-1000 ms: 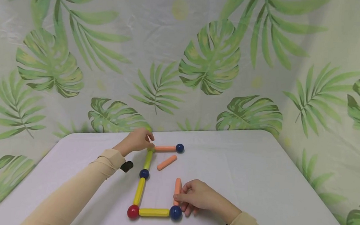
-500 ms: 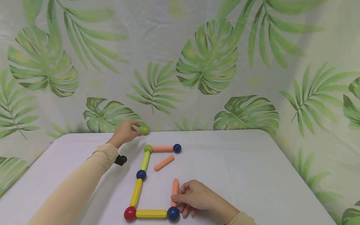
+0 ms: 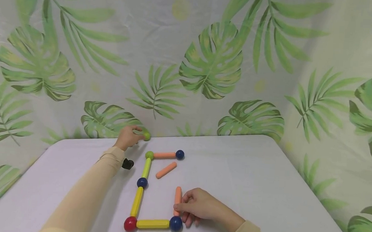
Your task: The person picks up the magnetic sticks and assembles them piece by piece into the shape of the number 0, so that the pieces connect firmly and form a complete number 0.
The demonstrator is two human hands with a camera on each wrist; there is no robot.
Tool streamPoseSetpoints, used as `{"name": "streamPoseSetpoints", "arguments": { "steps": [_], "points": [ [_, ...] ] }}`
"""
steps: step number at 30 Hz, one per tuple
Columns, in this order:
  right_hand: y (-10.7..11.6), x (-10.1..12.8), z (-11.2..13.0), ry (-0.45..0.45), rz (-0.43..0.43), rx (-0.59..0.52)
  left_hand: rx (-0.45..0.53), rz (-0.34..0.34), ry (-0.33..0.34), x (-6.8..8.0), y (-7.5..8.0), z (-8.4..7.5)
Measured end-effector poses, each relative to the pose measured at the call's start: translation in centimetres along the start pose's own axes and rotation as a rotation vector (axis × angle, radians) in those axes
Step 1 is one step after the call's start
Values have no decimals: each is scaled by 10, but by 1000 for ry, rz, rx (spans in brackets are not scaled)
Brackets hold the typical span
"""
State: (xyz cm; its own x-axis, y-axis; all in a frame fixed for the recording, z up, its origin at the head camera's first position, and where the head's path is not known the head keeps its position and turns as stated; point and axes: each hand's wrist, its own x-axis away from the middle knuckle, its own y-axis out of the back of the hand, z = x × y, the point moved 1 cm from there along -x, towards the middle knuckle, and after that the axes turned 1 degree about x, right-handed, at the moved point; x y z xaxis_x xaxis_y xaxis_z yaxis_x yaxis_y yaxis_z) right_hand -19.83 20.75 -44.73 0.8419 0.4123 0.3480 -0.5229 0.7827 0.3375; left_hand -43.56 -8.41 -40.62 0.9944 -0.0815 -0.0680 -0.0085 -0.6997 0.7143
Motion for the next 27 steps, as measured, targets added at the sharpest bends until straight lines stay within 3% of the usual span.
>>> {"name": "streamPoseSetpoints", "arguments": {
  "steps": [15, 21, 27],
  "points": [
    [-2, 2, 0, 11, 7, -22, 82, -6, 65, -15, -13, 10],
    [-2, 1, -1, 2, 8, -20, 114, 5, 122, -17, -17, 8],
    [-1, 0, -1, 1, 4, -21, 97, -6, 124, -18, -20, 7]
  ]
}}
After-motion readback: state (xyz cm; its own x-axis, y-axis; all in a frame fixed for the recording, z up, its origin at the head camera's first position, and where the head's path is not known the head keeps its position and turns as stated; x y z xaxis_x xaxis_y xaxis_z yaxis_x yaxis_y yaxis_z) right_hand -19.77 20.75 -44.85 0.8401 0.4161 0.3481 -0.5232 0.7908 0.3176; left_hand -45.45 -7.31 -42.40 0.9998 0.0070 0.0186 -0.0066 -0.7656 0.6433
